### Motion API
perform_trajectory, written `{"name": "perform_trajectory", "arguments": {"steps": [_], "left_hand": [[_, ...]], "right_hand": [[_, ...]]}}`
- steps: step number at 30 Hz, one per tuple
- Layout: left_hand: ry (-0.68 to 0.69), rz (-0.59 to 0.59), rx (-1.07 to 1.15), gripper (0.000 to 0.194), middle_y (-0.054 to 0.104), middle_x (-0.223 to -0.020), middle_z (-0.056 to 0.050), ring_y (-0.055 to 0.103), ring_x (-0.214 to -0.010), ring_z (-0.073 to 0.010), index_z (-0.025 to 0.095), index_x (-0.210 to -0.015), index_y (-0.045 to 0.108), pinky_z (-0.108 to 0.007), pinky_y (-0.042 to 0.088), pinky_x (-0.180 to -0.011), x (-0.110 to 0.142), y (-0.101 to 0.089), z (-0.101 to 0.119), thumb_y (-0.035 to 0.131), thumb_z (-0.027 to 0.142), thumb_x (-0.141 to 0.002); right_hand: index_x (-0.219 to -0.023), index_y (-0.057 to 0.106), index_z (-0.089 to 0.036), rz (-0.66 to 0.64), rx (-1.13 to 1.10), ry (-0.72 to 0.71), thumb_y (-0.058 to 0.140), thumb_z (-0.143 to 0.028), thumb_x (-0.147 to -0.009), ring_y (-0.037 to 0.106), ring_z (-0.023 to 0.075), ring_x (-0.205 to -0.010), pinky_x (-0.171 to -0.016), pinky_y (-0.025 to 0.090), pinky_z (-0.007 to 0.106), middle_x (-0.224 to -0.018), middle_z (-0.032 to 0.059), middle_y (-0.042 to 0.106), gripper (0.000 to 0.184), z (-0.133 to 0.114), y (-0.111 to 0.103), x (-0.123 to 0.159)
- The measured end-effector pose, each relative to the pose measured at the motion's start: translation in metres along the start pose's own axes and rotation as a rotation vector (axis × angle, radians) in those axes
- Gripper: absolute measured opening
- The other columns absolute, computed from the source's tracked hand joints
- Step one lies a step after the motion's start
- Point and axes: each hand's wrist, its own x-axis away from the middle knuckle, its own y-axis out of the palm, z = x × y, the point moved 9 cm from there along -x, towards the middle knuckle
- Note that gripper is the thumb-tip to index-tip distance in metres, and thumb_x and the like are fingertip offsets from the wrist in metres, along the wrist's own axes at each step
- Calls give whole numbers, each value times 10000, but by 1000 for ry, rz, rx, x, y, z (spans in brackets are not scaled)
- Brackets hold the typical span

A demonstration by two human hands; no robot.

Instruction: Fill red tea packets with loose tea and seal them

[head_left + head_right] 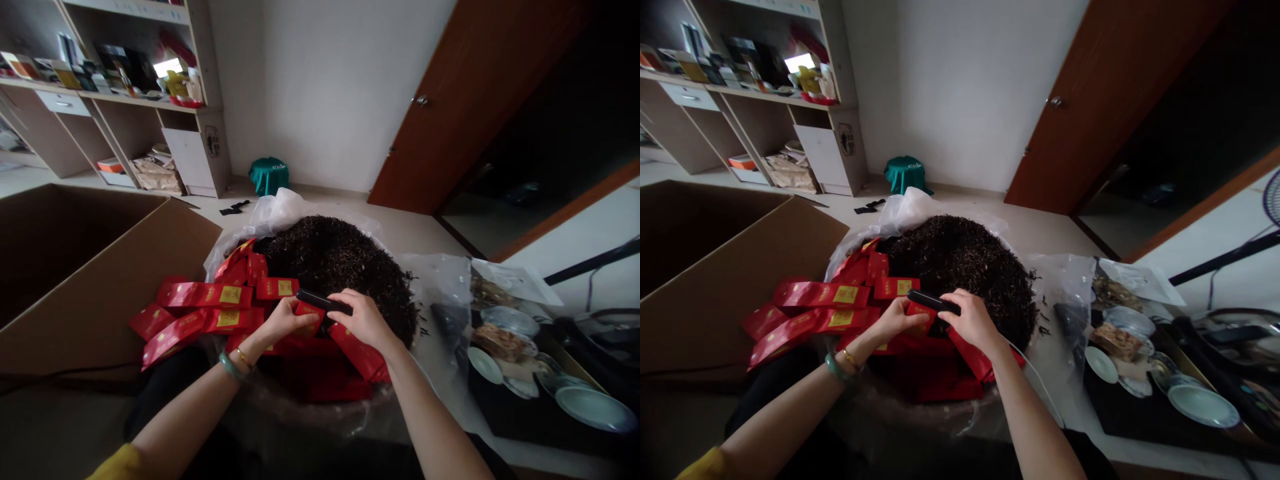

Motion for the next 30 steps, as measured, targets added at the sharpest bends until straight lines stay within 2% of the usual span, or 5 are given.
{"name": "perform_trajectory", "arguments": {"steps": [6, 14, 21, 27, 30], "left_hand": [[114, 87, -51, 390, 722, -773, -58, 641, -708, -199, 126, -771, 722, -277, 499, -679, 1, -9, 20, 818, 418, -530], [129, 108, -84, 385, 712, -713, -38, 625, -664, -190, 126, -738, 722, -267, 483, -633, 0, -12, 19, 802, 447, -541], [156, 151, 13, 381, 693, -724, -25, 602, -632, -150, 131, -757, 674, -245, 480, -614, -1, -18, 18, 802, 422, -547], [182, 246, -28, 368, 560, -527, 19, 479, -520, -98, 127, -578, 621, -213, 377, -524, 1, -28, 21, 756, 470, -583], [177, 274, -39, 436, 459, -455, 44, 386, -476, -72, 133, -485, 547, -203, 299, -476, 2, -29, 21, 727, 514, -598]], "right_hand": [[-950, 695, -228, -3, 9, -8, 672, -169, -730, 641, 170, -791, -747, 497, 277, -874, 26, 677, 229, 0, 0, 0], [-974, 691, -213, -2, -35, 29, 693, -187, -714, 647, 183, -850, -794, 502, 292, -918, 35, 683, 261, 6, 1, -1], [-1086, 649, -203, 98, 16, 127, 705, -223, -710, 640, 211, -952, -864, 494, 336, -1056, 73, 667, 380, 61, -10, -7], [-1132, 625, -157, -24, 346, 212, 680, -161, -727, 615, 245, -1016, -905, 466, 364, -1107, 122, 655, 408, 115, 15, -10], [-1136, 625, -147, -23, 421, 231, 660, -161, -746, 602, 273, -1023, -902, 457, 396, -1115, 144, 655, 391, 118, 21, -11]]}}
